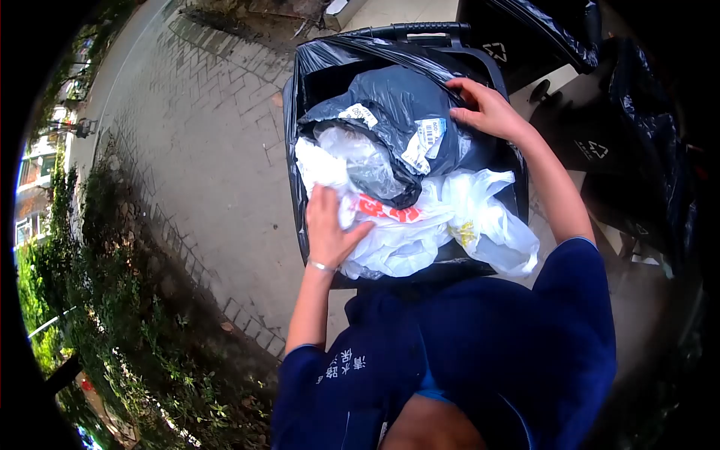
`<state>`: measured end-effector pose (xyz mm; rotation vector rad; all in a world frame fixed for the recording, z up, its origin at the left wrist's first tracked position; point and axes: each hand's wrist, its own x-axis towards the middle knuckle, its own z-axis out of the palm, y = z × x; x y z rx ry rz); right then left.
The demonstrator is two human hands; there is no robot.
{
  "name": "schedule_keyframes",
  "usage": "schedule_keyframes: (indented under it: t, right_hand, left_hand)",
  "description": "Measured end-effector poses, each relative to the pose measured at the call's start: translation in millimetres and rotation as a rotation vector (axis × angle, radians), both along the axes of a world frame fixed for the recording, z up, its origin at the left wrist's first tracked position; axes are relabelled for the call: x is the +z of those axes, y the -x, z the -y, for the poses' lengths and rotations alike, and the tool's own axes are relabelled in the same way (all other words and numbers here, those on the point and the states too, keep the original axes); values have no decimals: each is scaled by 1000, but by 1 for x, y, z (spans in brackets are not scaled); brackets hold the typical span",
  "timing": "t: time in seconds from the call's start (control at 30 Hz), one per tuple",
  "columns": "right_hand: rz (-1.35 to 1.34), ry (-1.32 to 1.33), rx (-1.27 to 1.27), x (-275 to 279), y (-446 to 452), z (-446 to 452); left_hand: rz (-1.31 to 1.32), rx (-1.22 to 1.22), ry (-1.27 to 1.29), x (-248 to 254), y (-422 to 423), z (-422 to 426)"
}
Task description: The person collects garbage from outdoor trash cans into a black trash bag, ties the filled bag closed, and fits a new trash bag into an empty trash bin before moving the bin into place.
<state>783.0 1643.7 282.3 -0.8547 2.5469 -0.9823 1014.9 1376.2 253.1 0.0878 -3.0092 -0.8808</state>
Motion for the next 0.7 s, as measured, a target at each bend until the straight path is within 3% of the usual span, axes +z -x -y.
schedule_keyframes:
  t: [0.1, 0.17, 0.27, 0.3, 0.37, 0.43, 0.5, 0.57, 0.63, 0.7]
  right_hand:
    - [-138, -3, -149, 14, -20, 4]
    - [-367, 2, -124, 22, -27, 6]
    - [-382, -13, -59, 43, -47, 38]
    - [-408, -8, -17, 43, -51, 51]
    - [-490, -113, -3, 33, -59, 76]
    - [-307, -231, -3, 12, -72, 97]
    - [-358, -386, 50, -20, -90, 108]
    - [-335, -501, 79, -26, -119, 123]
    - [-431, -614, -43, -55, -137, 134]
    - [-449, -587, -58, -68, -137, 138]
  left_hand:
    - [-35, -226, 198, -21, 41, -15]
    - [124, -218, 235, -48, 66, 2]
    - [389, -281, 179, -54, 98, 24]
    - [324, -305, 192, -73, 100, 27]
    - [385, -325, 208, -65, 104, 24]
    - [467, -344, 400, -51, 102, 16]
    - [419, -367, 475, -36, 92, 14]
    - [78, -394, 633, -39, 74, 19]
    - [193, -523, 549, 3, 68, 30]
    - [75, -517, 85, 12, 72, 58]
